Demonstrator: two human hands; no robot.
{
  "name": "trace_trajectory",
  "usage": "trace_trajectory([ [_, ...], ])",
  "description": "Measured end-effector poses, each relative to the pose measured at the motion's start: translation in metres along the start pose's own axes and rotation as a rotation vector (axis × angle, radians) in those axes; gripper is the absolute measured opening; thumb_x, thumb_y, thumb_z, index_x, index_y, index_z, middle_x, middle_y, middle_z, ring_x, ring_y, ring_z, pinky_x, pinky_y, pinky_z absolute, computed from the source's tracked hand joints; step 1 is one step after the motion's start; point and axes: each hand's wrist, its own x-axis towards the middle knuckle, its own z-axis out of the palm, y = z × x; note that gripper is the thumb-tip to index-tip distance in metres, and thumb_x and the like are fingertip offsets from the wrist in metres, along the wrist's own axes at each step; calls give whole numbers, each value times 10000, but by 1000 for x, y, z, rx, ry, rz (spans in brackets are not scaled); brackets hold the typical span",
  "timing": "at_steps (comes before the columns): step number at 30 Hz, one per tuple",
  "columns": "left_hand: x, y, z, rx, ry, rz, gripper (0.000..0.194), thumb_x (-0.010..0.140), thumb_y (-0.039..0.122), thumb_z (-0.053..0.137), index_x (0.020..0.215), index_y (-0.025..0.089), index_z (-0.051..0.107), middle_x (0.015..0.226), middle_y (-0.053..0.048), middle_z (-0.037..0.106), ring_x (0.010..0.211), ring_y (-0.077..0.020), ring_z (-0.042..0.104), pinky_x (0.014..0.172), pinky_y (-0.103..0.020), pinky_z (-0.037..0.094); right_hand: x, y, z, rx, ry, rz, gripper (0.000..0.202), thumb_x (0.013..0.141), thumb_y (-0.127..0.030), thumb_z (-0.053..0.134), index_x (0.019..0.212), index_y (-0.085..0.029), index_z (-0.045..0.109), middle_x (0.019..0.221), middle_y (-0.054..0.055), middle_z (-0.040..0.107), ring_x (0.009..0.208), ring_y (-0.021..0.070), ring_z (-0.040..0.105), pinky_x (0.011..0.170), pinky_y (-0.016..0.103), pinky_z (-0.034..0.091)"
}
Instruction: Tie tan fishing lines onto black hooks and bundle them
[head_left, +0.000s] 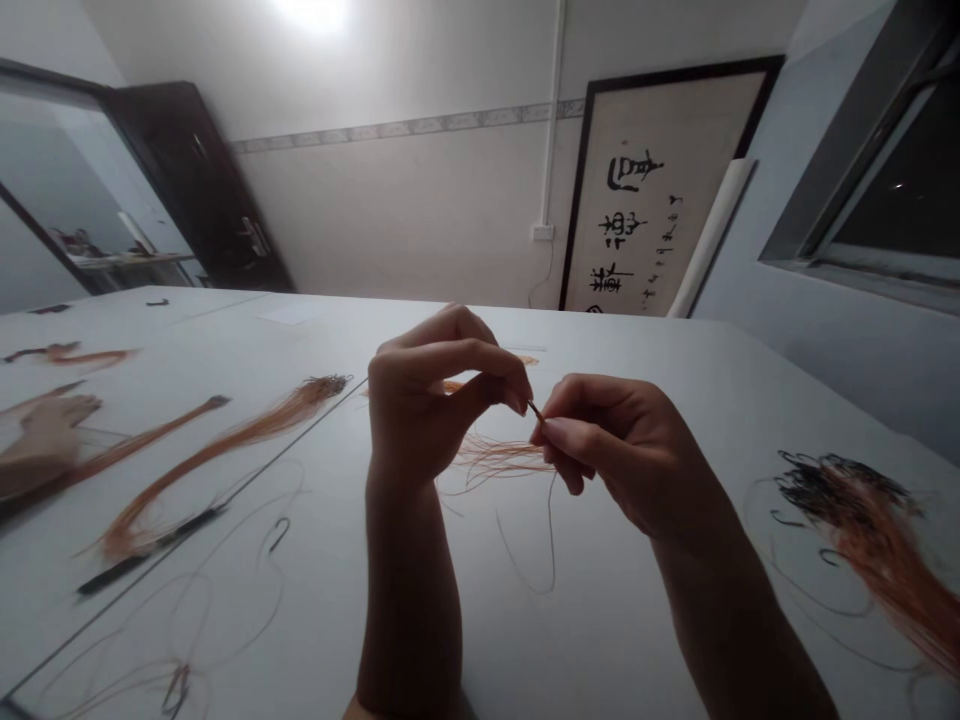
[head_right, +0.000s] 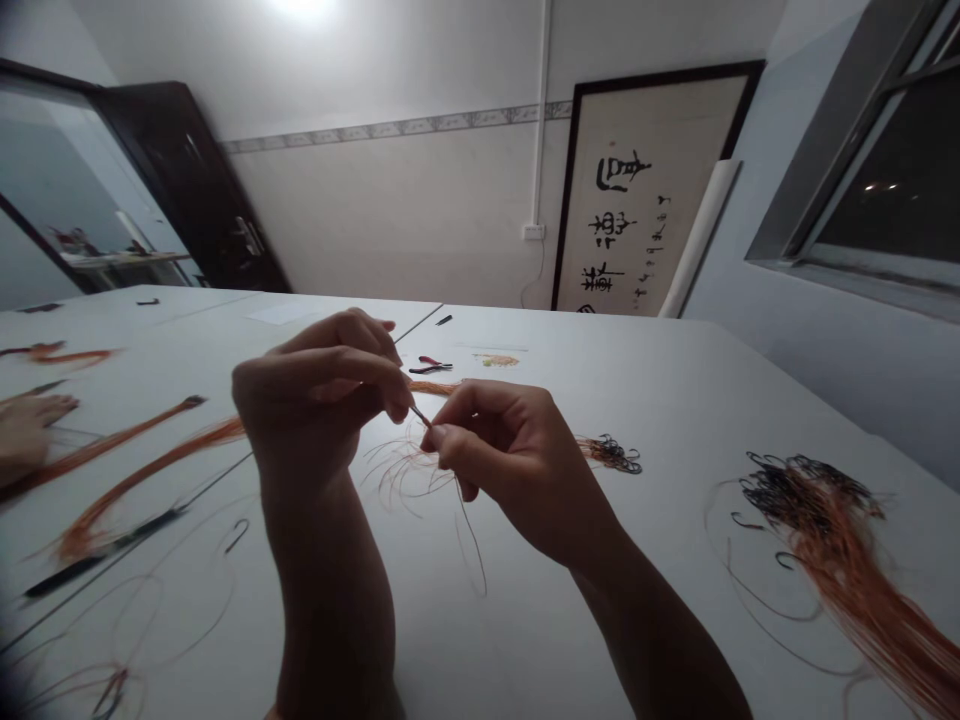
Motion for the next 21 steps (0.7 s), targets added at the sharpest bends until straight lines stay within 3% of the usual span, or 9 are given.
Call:
trace_trajectory([
  [21,-1,-1,0,37,13,22,192,791,203,774,618,225,693,587,25,553,564,-82,525,596,-257,501,-2,-4,1,-49,-3,21,118,824,-130,658,707,-142,657,596,-29,557,511,62,481,470,200,370],
])
